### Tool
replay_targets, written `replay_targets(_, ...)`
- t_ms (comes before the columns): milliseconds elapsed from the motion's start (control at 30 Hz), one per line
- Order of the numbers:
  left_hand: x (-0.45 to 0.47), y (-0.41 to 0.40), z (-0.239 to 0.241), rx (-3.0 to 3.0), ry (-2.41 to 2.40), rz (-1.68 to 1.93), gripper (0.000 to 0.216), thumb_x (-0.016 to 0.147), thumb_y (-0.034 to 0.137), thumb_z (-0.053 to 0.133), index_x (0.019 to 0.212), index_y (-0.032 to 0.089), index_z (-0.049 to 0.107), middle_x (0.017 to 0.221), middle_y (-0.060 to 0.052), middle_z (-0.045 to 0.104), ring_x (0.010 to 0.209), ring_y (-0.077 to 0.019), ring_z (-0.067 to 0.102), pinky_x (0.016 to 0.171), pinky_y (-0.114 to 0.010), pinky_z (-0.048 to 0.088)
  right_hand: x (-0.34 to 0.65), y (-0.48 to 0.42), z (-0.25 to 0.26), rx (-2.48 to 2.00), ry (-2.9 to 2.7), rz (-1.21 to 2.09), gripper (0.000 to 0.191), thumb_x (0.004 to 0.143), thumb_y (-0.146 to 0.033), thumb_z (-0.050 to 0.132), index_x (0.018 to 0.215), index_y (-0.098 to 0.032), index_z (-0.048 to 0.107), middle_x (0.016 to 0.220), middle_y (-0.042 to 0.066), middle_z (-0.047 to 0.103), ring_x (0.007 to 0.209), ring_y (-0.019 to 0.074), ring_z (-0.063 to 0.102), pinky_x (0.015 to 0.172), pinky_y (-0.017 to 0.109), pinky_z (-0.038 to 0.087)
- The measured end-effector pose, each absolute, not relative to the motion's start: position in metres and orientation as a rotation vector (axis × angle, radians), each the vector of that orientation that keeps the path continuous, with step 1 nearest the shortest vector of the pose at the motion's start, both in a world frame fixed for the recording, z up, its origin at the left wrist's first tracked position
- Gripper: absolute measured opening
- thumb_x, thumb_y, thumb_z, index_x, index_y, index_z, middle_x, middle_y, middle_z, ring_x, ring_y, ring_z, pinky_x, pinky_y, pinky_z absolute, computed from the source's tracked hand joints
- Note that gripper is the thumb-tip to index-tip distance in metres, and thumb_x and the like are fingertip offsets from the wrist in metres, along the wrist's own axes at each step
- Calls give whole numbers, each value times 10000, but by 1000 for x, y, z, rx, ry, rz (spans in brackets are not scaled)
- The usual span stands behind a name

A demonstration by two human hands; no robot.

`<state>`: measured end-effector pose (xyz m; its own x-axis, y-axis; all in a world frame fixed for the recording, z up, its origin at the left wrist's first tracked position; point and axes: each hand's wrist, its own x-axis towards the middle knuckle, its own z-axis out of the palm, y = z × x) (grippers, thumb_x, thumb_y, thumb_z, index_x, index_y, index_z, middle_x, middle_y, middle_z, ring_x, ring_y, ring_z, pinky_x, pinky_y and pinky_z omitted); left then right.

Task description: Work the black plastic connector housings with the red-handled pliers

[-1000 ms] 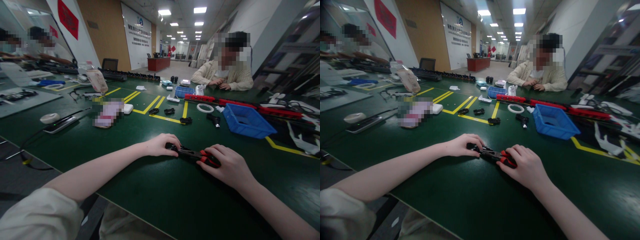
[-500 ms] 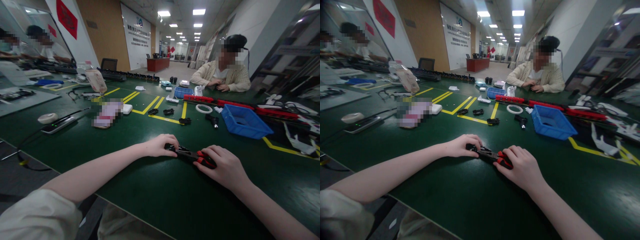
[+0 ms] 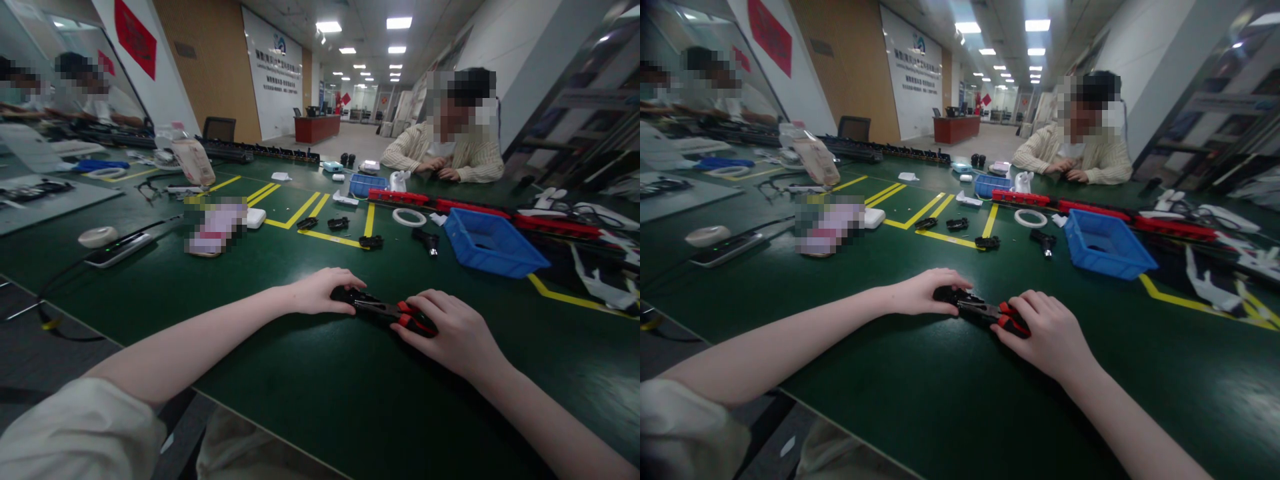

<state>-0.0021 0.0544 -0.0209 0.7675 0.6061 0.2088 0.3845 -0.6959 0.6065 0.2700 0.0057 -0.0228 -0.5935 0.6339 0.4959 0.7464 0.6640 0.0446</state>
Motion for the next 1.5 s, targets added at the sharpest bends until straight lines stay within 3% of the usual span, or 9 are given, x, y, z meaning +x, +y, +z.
replay_targets(233,-4,55,-20,2611,702,443,381,872,298,635,1219,159,563,1152,-99,583,1053,-223,555,908,-340,428,265,5,-27,-1092,-2435,-347,328,821,-455,592,926,-146,624,864,94,639,735,185,598,625,311,498)
replay_targets(800,-4,52,-17,2650,746,429,353,860,310,649,1168,162,560,1130,-89,561,1014,-212,567,871,-327,449,270,6,-26,-1104,-2356,-383,370,815,-472,599,1004,-155,611,942,90,650,840,208,608,688,333,494)
replay_targets(1500,-5,55,-21,2710,685,447,387,872,327,637,1214,160,563,1141,-96,574,1026,-216,568,863,-325,439,271,5,-25,-1073,-2418,-355,327,800,-459,618,926,-158,634,875,79,646,745,181,598,620,308,487)
